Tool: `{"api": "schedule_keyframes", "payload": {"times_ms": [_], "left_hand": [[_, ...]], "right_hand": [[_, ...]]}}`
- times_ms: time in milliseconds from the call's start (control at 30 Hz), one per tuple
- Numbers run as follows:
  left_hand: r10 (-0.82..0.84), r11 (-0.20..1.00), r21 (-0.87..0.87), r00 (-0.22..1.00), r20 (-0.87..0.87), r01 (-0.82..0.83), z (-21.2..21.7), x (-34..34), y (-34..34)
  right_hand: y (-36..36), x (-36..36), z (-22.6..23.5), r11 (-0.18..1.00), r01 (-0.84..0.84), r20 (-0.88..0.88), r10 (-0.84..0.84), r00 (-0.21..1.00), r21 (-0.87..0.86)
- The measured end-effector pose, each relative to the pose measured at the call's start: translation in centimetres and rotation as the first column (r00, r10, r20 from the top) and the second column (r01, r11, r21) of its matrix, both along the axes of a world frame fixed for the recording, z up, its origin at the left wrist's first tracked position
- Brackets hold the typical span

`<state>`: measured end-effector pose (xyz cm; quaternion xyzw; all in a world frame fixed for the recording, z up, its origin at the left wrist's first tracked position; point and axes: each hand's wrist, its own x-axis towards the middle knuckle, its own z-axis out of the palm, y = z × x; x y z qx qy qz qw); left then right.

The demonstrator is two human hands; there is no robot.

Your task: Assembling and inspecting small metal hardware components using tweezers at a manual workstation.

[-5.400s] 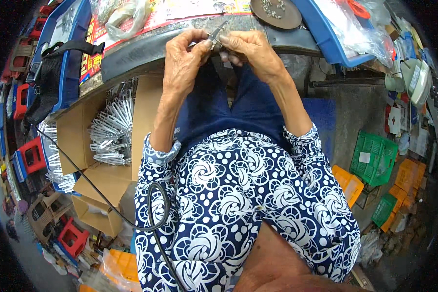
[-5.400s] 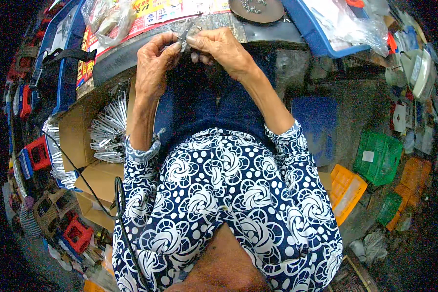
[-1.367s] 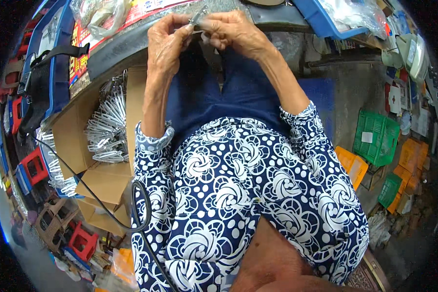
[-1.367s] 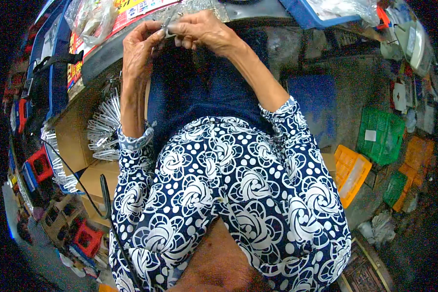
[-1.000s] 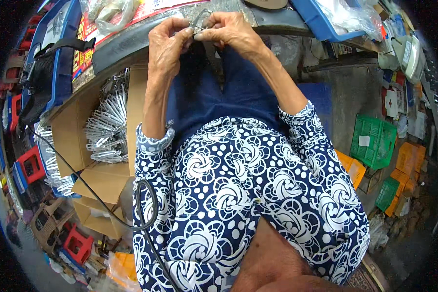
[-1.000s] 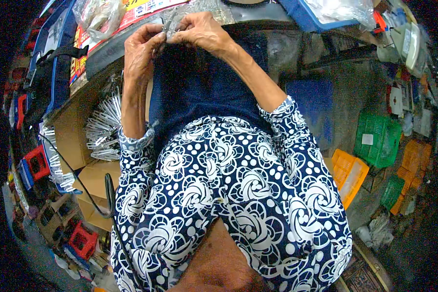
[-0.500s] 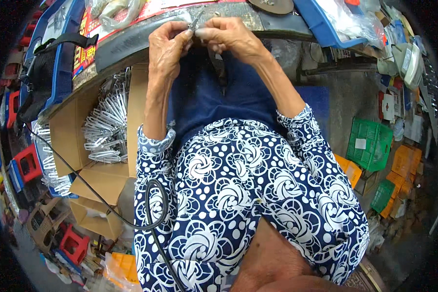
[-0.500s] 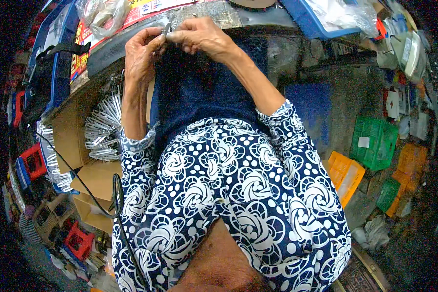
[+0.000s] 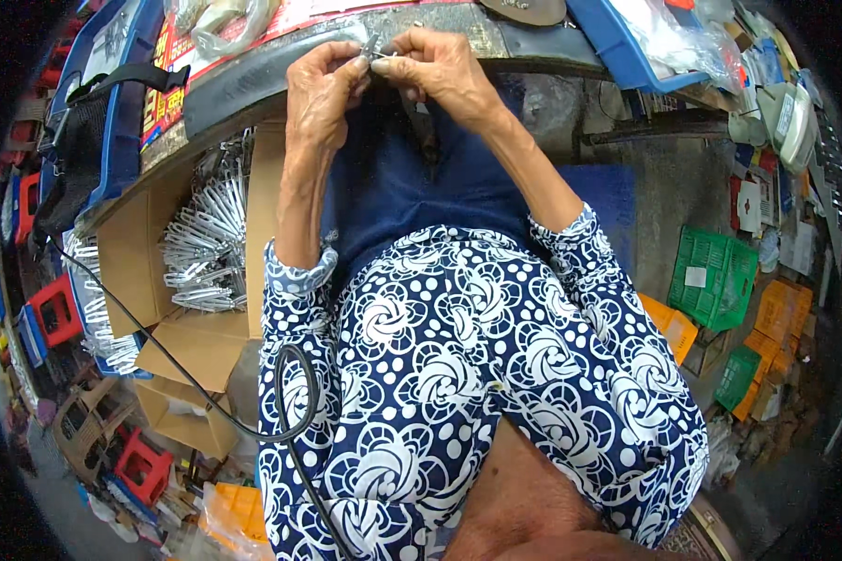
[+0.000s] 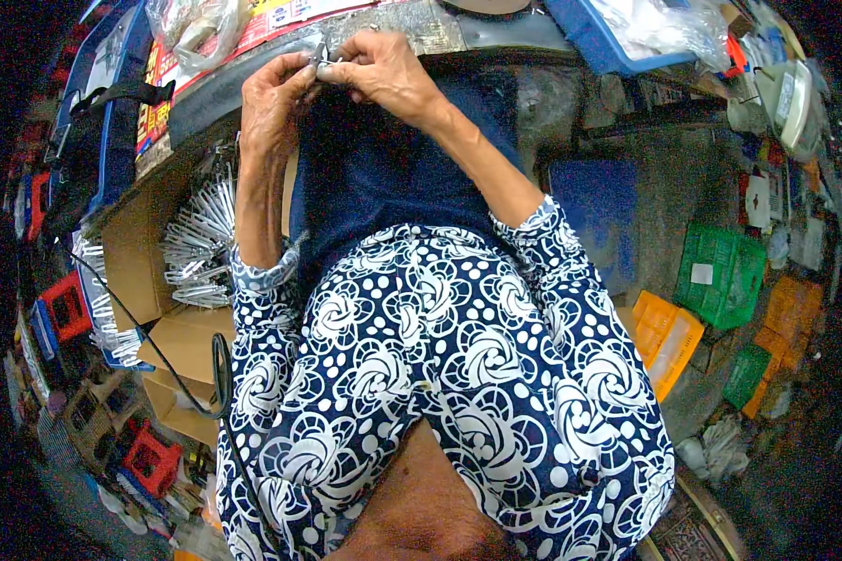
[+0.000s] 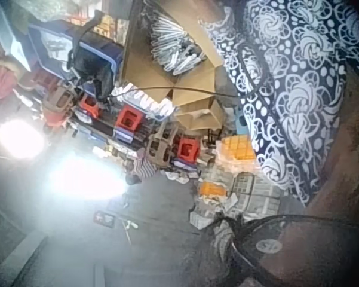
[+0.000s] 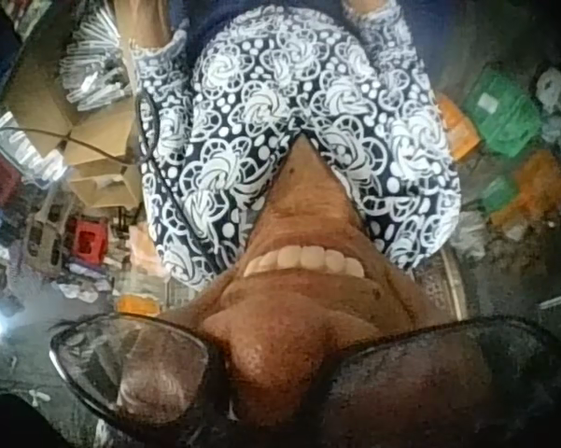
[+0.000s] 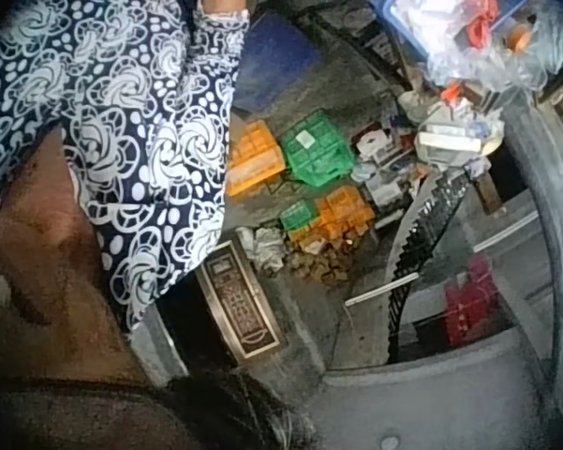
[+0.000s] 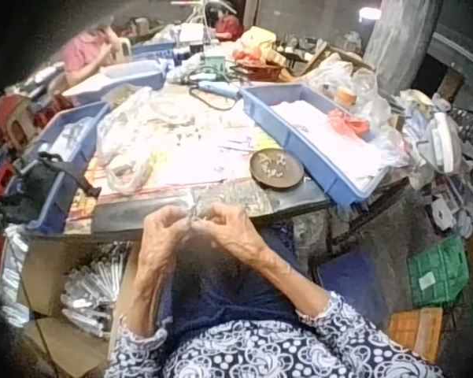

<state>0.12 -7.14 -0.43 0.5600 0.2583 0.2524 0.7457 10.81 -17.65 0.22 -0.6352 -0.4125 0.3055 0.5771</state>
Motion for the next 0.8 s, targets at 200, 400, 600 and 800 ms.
{"api": "schedule_keyframes", "payload": {"times_ms": [200,400,600,800], "left_hand": [[-0.017,0.986,-0.162,0.996,0.084,0.030,0.3,0.1,-0.3],[-0.063,0.898,-0.410,0.969,0.238,0.159,-0.1,0.6,-0.2],[-0.082,0.833,-0.494,0.939,0.333,0.248,-0.5,1.1,-0.5],[-0.117,0.817,-0.510,0.943,0.312,0.270,0.5,1.4,-1.1]], "right_hand": [[0.4,-1.2,-0.7,0.981,0.109,0.144,-0.132,0.981,0.159],[0.2,-2.7,-0.2,0.935,0.276,-0.083,-0.264,0.961,0.221],[0.2,-2.3,-0.6,0.890,0.266,-0.265,-0.173,0.949,0.371],[-0.3,-1.8,-0.4,0.894,0.302,-0.206,-0.244,0.948,0.330]]}}
